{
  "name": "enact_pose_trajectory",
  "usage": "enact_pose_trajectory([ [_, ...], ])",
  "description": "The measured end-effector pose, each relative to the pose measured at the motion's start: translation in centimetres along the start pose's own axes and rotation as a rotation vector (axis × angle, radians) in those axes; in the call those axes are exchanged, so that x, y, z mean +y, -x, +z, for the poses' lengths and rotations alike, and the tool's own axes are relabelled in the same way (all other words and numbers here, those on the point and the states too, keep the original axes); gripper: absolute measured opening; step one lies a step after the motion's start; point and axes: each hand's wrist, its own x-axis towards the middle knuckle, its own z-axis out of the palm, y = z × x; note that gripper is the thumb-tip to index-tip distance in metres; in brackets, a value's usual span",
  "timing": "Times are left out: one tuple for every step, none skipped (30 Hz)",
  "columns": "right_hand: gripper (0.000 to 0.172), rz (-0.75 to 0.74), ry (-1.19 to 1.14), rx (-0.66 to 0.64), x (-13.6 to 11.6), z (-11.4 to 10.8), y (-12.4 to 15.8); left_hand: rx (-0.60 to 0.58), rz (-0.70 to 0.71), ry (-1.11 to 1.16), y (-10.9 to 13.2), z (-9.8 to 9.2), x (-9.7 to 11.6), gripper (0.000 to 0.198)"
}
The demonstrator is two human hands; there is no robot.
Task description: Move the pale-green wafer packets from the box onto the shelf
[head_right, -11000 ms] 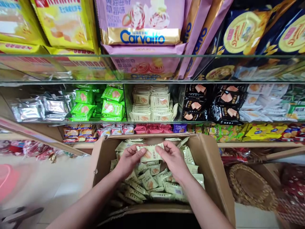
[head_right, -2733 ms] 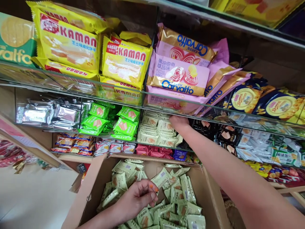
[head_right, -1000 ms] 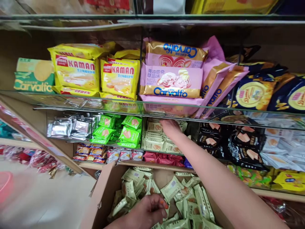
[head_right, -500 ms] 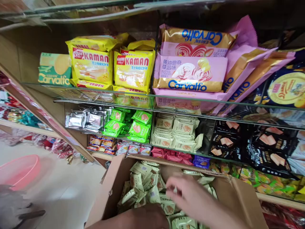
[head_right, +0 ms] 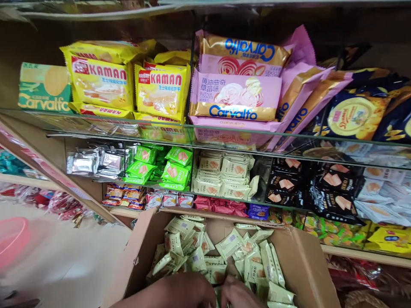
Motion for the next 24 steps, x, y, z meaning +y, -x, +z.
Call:
enact_pose_trajectory([
  [0.016,0.007,-0.018,0.006,-0.6,-0.7,-0.1,0.071,-0.019,0.028,0.2,-0.9,0.9,0.015],
  [0.014,0.027,-0.054,0.025,-1.2,-1.5,-0.2,0.162,-0.024,0.086,0.3,-1.8,1.6,0.026],
  [0.01,0.057,-0.113,0.062,-1.9,-2.3,-0.5,0.226,-0.016,0.196,0.2,-2.5,2.3,0.037],
  [0.007,0.09,-0.194,0.118,-2.7,-3.1,-0.8,0.258,-0.017,0.336,0.1,-3.0,2.9,0.05],
  [0.008,0.108,-0.294,0.179,-3.5,-3.7,-1.1,0.265,-0.007,0.479,-0.2,-3.4,3.4,0.06],
  [0.011,0.105,-0.4,0.238,-4.2,-4.2,-1.5,0.263,0.013,0.613,-0.5,-3.6,3.7,0.067],
  [0.015,0.091,-0.496,0.308,-4.9,-4.6,-1.8,0.266,0.038,0.727,-0.8,-3.6,4.0,0.07],
  [0.018,0.076,-0.572,0.39,-5.5,-4.7,-2.2,0.283,0.07,0.819,-1.1,-3.6,4.2,0.067],
  [0.02,0.062,-0.631,0.471,-5.9,-4.7,-2.6,0.315,0.099,0.89,-1.4,-3.6,4.4,0.059],
  [0.021,0.052,-0.68,0.545,-6.2,-4.6,-2.9,0.349,0.119,0.95,-1.6,-3.5,4.5,0.049],
  [0.021,0.045,-0.726,0.611,-6.3,-4.4,-3.3,0.373,0.129,1.003,-1.7,-3.5,4.6,0.04],
  [0.022,0.041,-0.776,0.666,-6.3,-4.1,-3.5,0.387,0.133,1.049,-1.8,-3.5,4.7,0.035],
  [0.022,0.04,-0.834,0.71,-6.3,-3.9,-3.8,0.4,0.137,1.089,-1.9,-3.5,4.8,0.033],
  [0.023,0.038,-0.903,0.745,-6.2,-3.7,-4.0,0.416,0.141,1.115,-1.9,-3.5,4.8,0.034],
  [0.023,0.034,-0.972,0.777,-6.1,-3.5,-4.1,0.436,0.143,1.125,-1.9,-3.6,4.9,0.036],
  [0.023,0.027,-1.026,0.801,-6.0,-3.4,-4.2,0.466,0.146,1.122,-2.0,-3.7,4.9,0.037],
  [0.023,0.017,-1.054,0.801,-5.9,-3.4,-4.2,0.496,0.152,1.101,-2.0,-3.8,4.9,0.038],
  [0.023,0.008,-1.052,0.771,-5.8,-3.4,-4.2,0.527,0.158,1.054,-1.9,-3.8,4.9,0.038],
  [0.024,0.002,-1.02,0.721,-5.8,-3.5,-4.1,0.553,0.167,0.982,-1.9,-3.8,4.8,0.039],
  [0.025,0.002,-0.969,0.662,-5.7,-3.5,-4.1,0.58,0.176,0.896,-1.8,-3.8,4.7,0.04],
  [0.024,0.009,-0.926,0.611,-5.7,-3.6,-4.0,0.604,0.181,0.808,-1.7,-3.8,4.6,0.044],
  [0.021,0.025,-0.915,0.585,-5.7,-3.6,-3.9,0.618,0.176,0.731,-1.7,-3.7,4.4,0.048],
  [0.017,0.045,-0.944,0.585,-5.6,-3.6,-3.9,0.621,0.158,0.681,-1.6,-3.6,4.2,0.049],
  [0.016,0.063,-1.007,0.603,-5.5,-3.6,-3.9,0.626,0.136,0.66,-1.6,-3.5,4.0,0.047],
])
